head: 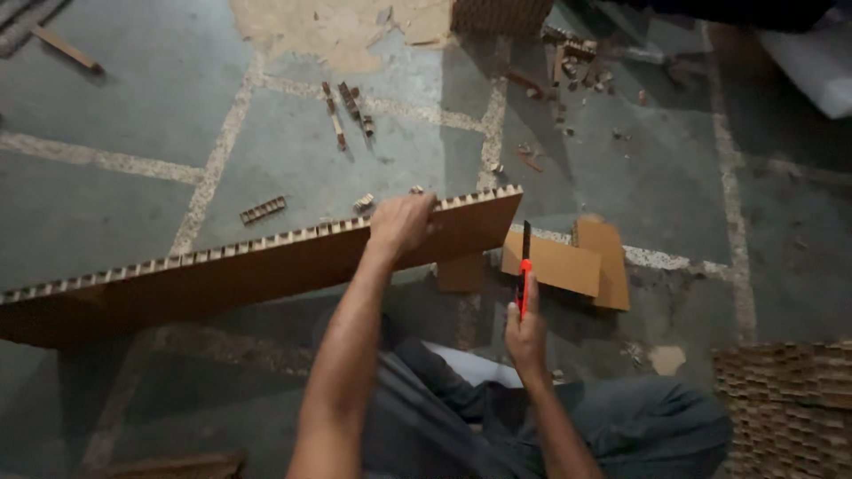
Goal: The person cuts several pieces of honeycomb cardboard by hand using a utility knife while sitting on the floor, and then gathers the cut pieces and a larger stack of cardboard together.
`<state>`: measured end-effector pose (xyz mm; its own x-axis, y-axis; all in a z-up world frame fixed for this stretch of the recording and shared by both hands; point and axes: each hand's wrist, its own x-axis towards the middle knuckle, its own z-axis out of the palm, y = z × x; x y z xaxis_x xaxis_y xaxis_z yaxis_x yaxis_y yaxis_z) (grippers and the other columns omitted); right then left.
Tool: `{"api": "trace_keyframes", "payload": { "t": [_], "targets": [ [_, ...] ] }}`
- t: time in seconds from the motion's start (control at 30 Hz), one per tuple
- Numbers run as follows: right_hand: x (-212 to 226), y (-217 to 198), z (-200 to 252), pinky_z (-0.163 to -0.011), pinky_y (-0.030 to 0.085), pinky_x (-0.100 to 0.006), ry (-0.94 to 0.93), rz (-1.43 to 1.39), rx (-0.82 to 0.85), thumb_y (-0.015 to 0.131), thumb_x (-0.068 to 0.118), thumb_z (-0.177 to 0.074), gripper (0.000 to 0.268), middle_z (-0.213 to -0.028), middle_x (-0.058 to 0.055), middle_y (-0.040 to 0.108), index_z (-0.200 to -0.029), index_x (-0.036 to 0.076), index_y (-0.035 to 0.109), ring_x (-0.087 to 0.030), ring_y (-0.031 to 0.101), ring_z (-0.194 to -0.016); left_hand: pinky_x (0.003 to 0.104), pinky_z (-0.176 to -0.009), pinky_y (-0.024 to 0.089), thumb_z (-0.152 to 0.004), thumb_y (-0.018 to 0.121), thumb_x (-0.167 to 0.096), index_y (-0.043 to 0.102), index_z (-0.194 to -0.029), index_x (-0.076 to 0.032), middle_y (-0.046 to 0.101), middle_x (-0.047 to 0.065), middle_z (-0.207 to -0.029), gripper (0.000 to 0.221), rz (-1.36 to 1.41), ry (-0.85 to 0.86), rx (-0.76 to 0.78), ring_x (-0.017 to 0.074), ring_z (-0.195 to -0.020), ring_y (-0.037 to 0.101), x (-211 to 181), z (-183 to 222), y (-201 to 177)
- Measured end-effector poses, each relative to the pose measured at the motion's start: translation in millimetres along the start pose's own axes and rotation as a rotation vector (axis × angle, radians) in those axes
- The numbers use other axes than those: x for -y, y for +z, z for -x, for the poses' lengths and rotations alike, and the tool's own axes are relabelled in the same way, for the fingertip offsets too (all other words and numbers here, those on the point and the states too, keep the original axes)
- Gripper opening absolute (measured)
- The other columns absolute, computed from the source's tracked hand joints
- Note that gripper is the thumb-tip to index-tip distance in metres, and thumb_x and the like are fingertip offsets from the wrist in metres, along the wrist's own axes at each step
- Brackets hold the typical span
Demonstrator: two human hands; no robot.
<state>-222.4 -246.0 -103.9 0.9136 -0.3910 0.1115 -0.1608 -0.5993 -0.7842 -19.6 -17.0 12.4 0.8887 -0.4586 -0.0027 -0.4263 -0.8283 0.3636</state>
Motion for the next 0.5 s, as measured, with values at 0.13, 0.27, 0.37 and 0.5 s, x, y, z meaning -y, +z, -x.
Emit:
{"api": "trace_keyframes", "payload": {
  "t": [0.13,0.27,0.37,0.5],
  "targets": [
    [29.4,-1.4,-0.1,-0.069,0.053,-0.052,0.087,0.153,0.181,0.053,0.019,-0.103,0.070,-0.101,-0.025,0.073,-0.166,0.029,0.022,-0.044,0.072,-0.080,0.051,-0.081,0.054,-0.086,0.077,-0.038,0.065,-0.105,-0.014,0.073,0.011,-0.103,0.033,0.020,-0.005,0.022,0.0358,-0.101,0.069,7.6,-10.8,0.4],
    [63.5,13.8,-15.9,-0.075,0.055,-0.052,-0.264,0.123,0.096,0.053,0.015,-0.102,0.068,-0.125,-0.027,0.069,-0.162,0.029,0.026,-0.048,0.068,-0.102,0.051,-0.080,0.054,-0.085,0.078,-0.038,0.065,-0.106,-0.014,0.074,0.010,-0.102,0.034,0.035,0.015,-0.004,0.0354,-0.099,0.070,9.0,-9.2,4.4],
    [79.1,22.1,-32.9,-0.080,0.056,-0.052,-0.279,0.132,0.101,0.052,0.015,-0.101,0.068,-0.128,-0.024,0.069,-0.162,0.031,0.024,-0.046,0.069,-0.103,0.050,-0.080,0.055,-0.085,0.078,-0.038,0.066,-0.106,-0.015,0.074,0.010,-0.102,0.033,0.043,-0.004,0.004,0.0348,-0.099,0.070,8.8,-10.1,1.1],
    [82.9,28.3,-43.1,-0.078,0.058,-0.052,-0.185,0.159,0.169,0.053,0.015,-0.102,0.070,-0.118,-0.023,0.072,-0.162,0.034,0.024,-0.045,0.071,-0.095,0.050,-0.080,0.055,-0.083,0.079,-0.036,0.066,-0.107,-0.013,0.074,0.012,-0.100,0.036,0.028,0.005,-0.010,0.0351,-0.098,0.070,7.2,-9.3,-1.0]
  ]
}}
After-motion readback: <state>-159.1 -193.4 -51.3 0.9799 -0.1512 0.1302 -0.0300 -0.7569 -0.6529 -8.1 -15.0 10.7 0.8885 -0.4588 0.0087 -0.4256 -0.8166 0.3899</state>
